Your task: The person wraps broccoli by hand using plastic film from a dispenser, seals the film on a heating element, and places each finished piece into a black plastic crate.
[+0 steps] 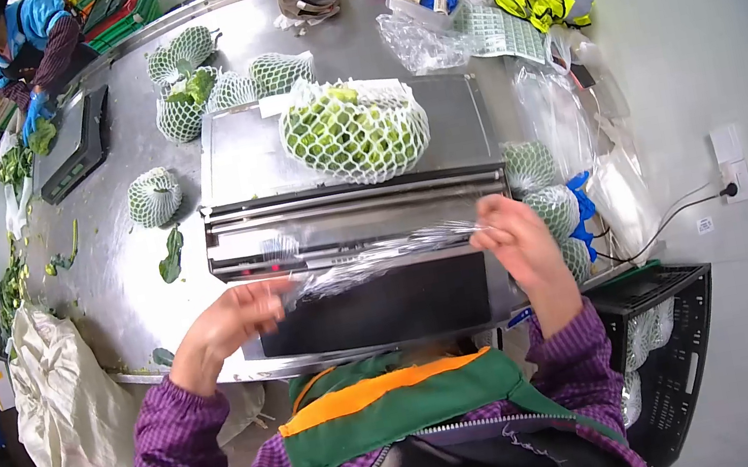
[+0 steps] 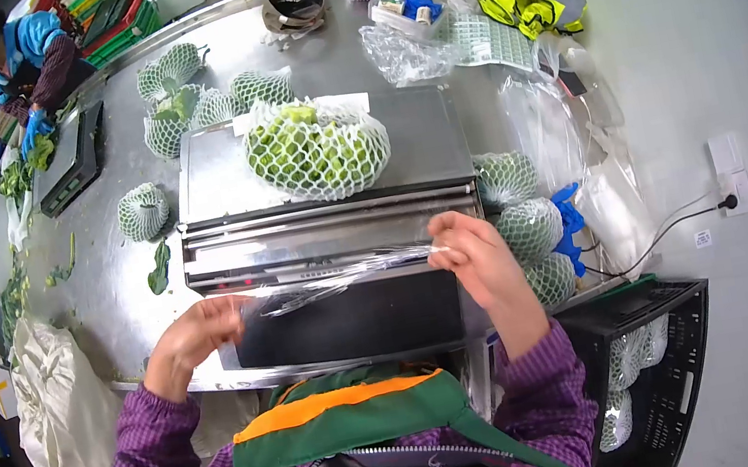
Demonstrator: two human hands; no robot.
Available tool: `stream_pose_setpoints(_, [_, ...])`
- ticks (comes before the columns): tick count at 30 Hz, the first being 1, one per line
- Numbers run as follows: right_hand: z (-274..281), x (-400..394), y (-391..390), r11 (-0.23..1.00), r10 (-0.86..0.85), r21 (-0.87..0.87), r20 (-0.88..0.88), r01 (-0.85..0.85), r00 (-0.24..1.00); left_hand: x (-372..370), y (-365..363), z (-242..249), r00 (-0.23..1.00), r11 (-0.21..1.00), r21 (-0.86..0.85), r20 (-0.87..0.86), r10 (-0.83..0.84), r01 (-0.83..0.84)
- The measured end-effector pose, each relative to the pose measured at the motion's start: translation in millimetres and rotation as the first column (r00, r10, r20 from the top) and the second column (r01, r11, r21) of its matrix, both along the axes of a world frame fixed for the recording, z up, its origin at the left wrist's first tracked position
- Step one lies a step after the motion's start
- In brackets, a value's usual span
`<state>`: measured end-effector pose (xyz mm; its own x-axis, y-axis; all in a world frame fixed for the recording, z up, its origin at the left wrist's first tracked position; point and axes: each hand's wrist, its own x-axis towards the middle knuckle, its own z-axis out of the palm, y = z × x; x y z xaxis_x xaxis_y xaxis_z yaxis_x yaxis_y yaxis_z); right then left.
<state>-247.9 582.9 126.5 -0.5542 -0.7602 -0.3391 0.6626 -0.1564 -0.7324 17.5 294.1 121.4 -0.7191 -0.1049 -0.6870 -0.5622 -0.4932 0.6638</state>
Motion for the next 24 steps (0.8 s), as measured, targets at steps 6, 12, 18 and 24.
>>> stream_pose_setpoints(6, [104,-47,-59,0.881,-0.135,-0.467,-0.402,-0.076,0.906,-72,-36,95,0.576,0.994,0.078,-0.81,0.109,-0.078])
stream_pose_setpoints(12, [-4,-149,-159,0.992,0.123,0.106,-0.682,-0.07,0.721,-230,-118,10,0.952,0.646,-0.763,-0.182,-0.246,0.021])
stream_pose_setpoints(18, [-15,-96,-106,0.879,0.455,0.323,-0.787,-0.349,0.417,-171,-81,-11,0.764,0.767,-0.593,-0.368,-0.53,0.246])
stream_pose_setpoints(24, [11,-80,-100,0.84,0.54,0.406,-0.688,-0.359,0.485,-155,-59,-2,0.803,0.776,-0.618,-0.396,-0.446,0.127])
